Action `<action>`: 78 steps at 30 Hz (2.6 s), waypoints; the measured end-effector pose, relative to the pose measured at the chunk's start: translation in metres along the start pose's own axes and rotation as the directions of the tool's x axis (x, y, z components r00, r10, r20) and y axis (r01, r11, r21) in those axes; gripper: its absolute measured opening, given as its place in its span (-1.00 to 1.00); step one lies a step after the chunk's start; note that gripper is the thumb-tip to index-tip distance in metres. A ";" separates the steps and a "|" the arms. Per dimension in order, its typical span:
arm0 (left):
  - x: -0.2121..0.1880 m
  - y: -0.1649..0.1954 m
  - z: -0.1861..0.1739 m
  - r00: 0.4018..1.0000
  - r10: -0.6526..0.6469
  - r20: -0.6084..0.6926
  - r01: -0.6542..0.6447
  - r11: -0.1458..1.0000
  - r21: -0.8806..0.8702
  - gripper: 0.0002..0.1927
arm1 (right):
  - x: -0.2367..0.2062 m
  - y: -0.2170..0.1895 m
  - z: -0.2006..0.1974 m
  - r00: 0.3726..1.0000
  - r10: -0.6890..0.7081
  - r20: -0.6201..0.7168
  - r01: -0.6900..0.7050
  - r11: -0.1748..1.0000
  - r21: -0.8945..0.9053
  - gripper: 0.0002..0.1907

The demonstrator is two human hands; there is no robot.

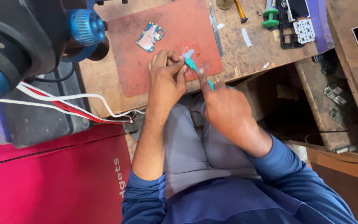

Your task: The person cleans a small circuit board by hand using a toothbrush and liquid, then applies a substance to the board from a squeeze bottle.

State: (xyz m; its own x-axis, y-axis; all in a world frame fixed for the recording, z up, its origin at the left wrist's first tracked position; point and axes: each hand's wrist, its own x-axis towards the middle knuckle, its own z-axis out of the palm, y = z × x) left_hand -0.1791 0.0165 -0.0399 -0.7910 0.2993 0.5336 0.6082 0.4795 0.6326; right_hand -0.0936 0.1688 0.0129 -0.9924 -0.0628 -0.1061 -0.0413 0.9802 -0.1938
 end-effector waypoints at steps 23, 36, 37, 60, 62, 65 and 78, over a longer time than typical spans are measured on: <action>-0.001 0.006 0.008 0.997 0.018 -0.075 -0.010 0.994 0.110 -0.83 | -0.032 0.032 0.006 0.982 -0.035 -0.183 0.058 0.991 0.120 -0.36; 0.008 0.010 -0.004 0.995 0.083 0.051 -0.087 0.992 0.091 -0.84 | -0.024 0.024 0.024 0.962 -0.028 -0.272 0.091 0.971 0.221 -0.30; 0.009 0.009 -0.003 0.996 0.078 0.054 -0.084 0.990 0.117 -0.84 | -0.025 0.021 0.027 0.972 -0.013 -0.234 0.061 0.978 0.197 -0.27; 0.005 0.015 0.000 0.998 0.033 0.058 -0.044 0.979 0.201 -0.82 | -0.019 0.008 0.025 0.986 -0.024 -0.164 0.015 0.998 -0.057 -0.19; 0.004 0.016 0.000 0.998 0.023 0.054 -0.033 0.979 0.202 -0.82 | -0.019 0.006 0.027 0.975 -0.024 -0.220 0.008 0.997 -0.072 -0.19; 0.002 0.019 0.000 0.998 -0.013 0.058 0.002 0.981 0.195 -0.82 | -0.017 0.001 0.029 0.978 -0.005 -0.208 -0.011 0.997 -0.079 -0.20; 0.004 0.022 0.003 0.998 -0.045 0.049 0.032 0.973 0.229 -0.85 | -0.006 0.011 0.021 0.984 -0.041 -0.173 0.041 0.999 -0.005 -0.17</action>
State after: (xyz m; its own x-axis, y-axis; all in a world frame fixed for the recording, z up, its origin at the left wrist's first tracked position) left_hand -0.1692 0.0309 -0.0249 -0.8198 0.3179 0.4764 0.5508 0.6654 0.5039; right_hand -0.0857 0.1763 -0.0088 -0.9949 -0.0694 0.0726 -0.0822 0.9778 -0.1926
